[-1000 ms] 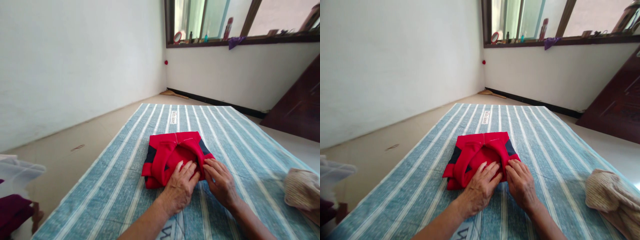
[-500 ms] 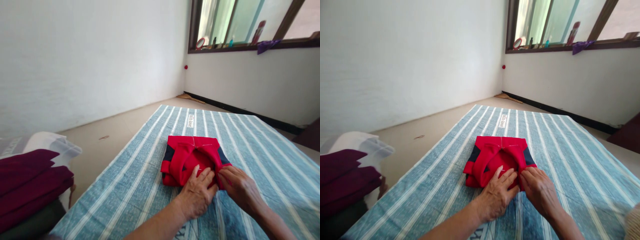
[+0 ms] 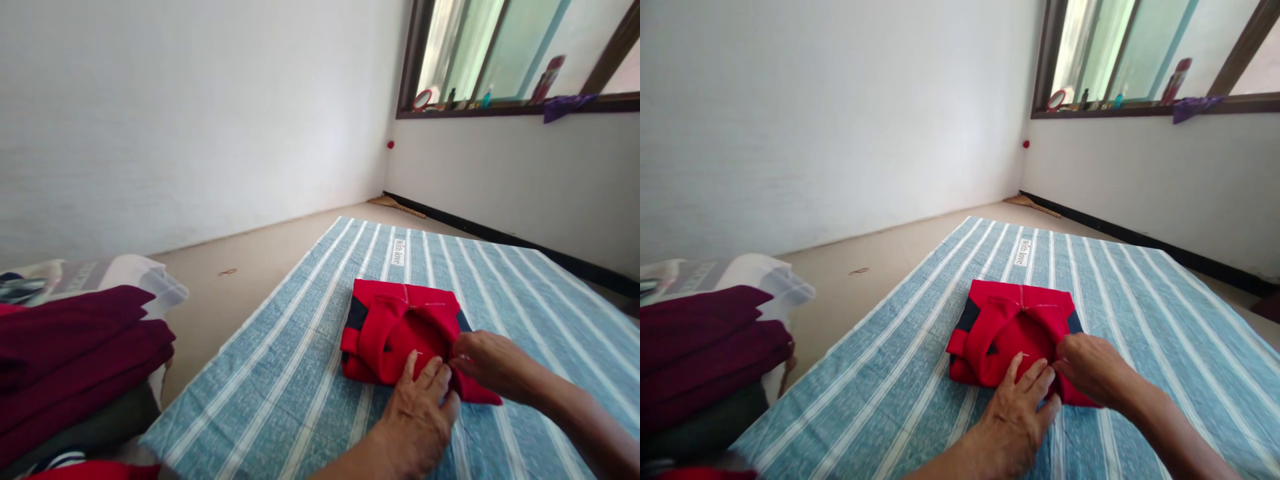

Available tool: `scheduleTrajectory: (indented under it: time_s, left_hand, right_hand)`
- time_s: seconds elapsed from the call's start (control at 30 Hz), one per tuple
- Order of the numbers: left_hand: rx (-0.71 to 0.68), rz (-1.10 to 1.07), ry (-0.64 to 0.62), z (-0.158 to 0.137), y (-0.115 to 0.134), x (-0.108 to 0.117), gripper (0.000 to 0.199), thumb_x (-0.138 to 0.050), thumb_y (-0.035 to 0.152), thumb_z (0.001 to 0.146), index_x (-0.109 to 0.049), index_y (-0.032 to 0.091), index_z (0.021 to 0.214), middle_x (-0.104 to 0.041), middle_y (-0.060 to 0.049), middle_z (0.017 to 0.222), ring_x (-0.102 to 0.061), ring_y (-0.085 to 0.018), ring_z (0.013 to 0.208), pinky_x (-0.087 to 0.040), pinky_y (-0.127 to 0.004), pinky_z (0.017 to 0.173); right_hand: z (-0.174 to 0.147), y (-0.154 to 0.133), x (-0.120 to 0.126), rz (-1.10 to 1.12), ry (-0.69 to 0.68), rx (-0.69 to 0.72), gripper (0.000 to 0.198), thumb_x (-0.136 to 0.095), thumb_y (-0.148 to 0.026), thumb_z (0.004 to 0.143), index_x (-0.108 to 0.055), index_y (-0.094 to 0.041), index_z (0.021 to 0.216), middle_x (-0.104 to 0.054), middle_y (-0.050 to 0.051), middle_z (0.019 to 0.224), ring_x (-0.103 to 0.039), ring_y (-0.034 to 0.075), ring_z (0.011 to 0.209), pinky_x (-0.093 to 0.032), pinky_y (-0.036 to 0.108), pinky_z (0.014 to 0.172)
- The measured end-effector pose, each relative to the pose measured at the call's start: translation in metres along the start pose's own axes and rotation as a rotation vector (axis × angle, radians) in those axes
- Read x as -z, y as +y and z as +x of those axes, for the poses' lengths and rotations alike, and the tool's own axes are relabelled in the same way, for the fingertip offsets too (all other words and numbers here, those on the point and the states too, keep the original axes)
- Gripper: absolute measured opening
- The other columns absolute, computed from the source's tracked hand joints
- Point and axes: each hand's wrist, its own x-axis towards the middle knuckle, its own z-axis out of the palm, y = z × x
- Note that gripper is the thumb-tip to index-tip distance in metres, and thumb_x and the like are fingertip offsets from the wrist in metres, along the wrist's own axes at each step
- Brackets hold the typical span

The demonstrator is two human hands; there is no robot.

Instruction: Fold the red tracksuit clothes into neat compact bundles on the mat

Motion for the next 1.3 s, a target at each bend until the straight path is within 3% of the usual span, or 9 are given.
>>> scheduleTrajectory:
  time_s: [0.2, 0.33, 0.4, 0.47, 0.6, 0.8, 0.93, 1.1, 1.3]
  left_hand:
    - [0.360, -0.581, 0.186, -0.016, 0.014, -0.004, 0.031, -0.054, 0.017, 0.077, -0.065, 0.020, 0.106, -0.060, -0.014, 0.126, -0.052, -0.031, 0.120, -0.034, -0.048, 0.106]
    - [0.934, -1.340, 0.259, -0.042, 0.019, -0.003, 0.026, -0.057, 0.021, 0.075, -0.064, 0.019, 0.101, -0.066, -0.015, 0.112, -0.060, -0.030, 0.106, -0.048, -0.044, 0.090]
    - [1.249, -1.729, 0.283, -0.050, 0.016, -0.002, 0.033, -0.060, 0.027, 0.076, -0.057, 0.017, 0.107, -0.062, -0.017, 0.118, -0.059, -0.033, 0.109, -0.051, -0.044, 0.082]
    - [1.420, -2.016, 0.303, -0.052, 0.010, 0.000, 0.044, -0.065, 0.027, 0.074, -0.049, 0.016, 0.113, -0.056, -0.019, 0.126, -0.055, -0.034, 0.116, -0.052, -0.043, 0.079]
    - [1.393, -2.324, 0.298, -0.047, -0.006, 0.003, 0.046, -0.066, 0.027, 0.076, -0.046, 0.017, 0.115, -0.046, -0.021, 0.137, -0.046, -0.034, 0.126, -0.049, -0.045, 0.085]
    - [1.329, -2.525, 0.268, -0.047, -0.018, -0.012, 0.058, -0.068, 0.035, 0.075, -0.044, 0.013, 0.122, -0.040, -0.024, 0.141, -0.039, -0.037, 0.131, -0.043, -0.049, 0.094]
    - [1.379, -2.558, 0.309, -0.046, -0.018, -0.024, 0.059, -0.074, 0.031, 0.070, -0.046, 0.011, 0.118, -0.048, -0.024, 0.132, -0.046, -0.036, 0.126, -0.041, -0.044, 0.098]
    - [1.491, -2.505, 0.387, -0.036, -0.016, -0.023, 0.032, -0.070, 0.029, 0.076, -0.055, 0.012, 0.098, -0.058, -0.021, 0.118, -0.053, -0.031, 0.120, -0.043, -0.038, 0.095]
    - [1.605, -2.374, 0.365, -0.020, -0.011, -0.017, 0.028, -0.066, 0.036, 0.080, -0.060, 0.013, 0.094, -0.060, -0.015, 0.115, -0.056, -0.029, 0.113, -0.050, -0.039, 0.079]
  right_hand:
    - [0.014, 0.008, 0.033, 0.115, 0.081, 0.036, 0.020, -0.055, -0.027, 0.080, -0.069, -0.020, 0.067, -0.068, 0.005, 0.069, -0.060, 0.017, 0.062, -0.033, 0.027, 0.055]
    - [0.055, 0.016, 0.058, 0.228, 0.172, 0.051, 0.018, -0.054, -0.029, 0.082, -0.070, -0.021, 0.077, -0.069, 0.004, 0.077, -0.061, 0.016, 0.068, -0.039, 0.026, 0.059]
    - [0.085, 0.019, 0.064, 0.267, 0.186, 0.030, 0.016, -0.058, -0.026, 0.078, -0.071, -0.020, 0.083, -0.069, 0.005, 0.082, -0.062, 0.018, 0.074, -0.041, 0.026, 0.062]
    - [0.116, 0.019, 0.065, 0.338, 0.134, 0.016, 0.023, -0.064, -0.025, 0.073, -0.072, -0.016, 0.092, -0.069, 0.009, 0.091, -0.063, 0.022, 0.082, -0.044, 0.028, 0.069]
    - [0.165, 0.018, 0.060, 0.431, -0.037, 0.070, 0.039, -0.073, -0.035, 0.066, -0.072, -0.018, 0.101, -0.069, 0.007, 0.100, -0.063, 0.022, 0.086, -0.047, 0.027, 0.070]
    - [0.199, 0.021, 0.053, 0.511, -0.251, 0.083, 0.057, -0.079, -0.047, 0.054, -0.071, -0.021, 0.104, -0.069, 0.007, 0.101, -0.061, 0.023, 0.093, -0.048, 0.027, 0.070]
    - [0.212, 0.030, 0.045, 0.526, -0.343, 0.039, 0.063, -0.080, -0.052, 0.050, -0.071, -0.023, 0.105, -0.068, 0.007, 0.103, -0.061, 0.024, 0.092, -0.048, 0.028, 0.066]
    - [0.218, 0.035, 0.035, 0.528, -0.416, 0.015, 0.055, -0.079, -0.053, 0.049, -0.073, -0.017, 0.090, -0.070, 0.007, 0.087, -0.062, 0.022, 0.077, -0.047, 0.028, 0.061]
    - [0.215, 0.031, 0.039, 0.519, -0.359, 0.035, 0.049, -0.079, -0.054, 0.048, -0.070, -0.017, 0.079, -0.068, 0.003, 0.077, -0.059, 0.017, 0.068, -0.041, 0.024, 0.055]
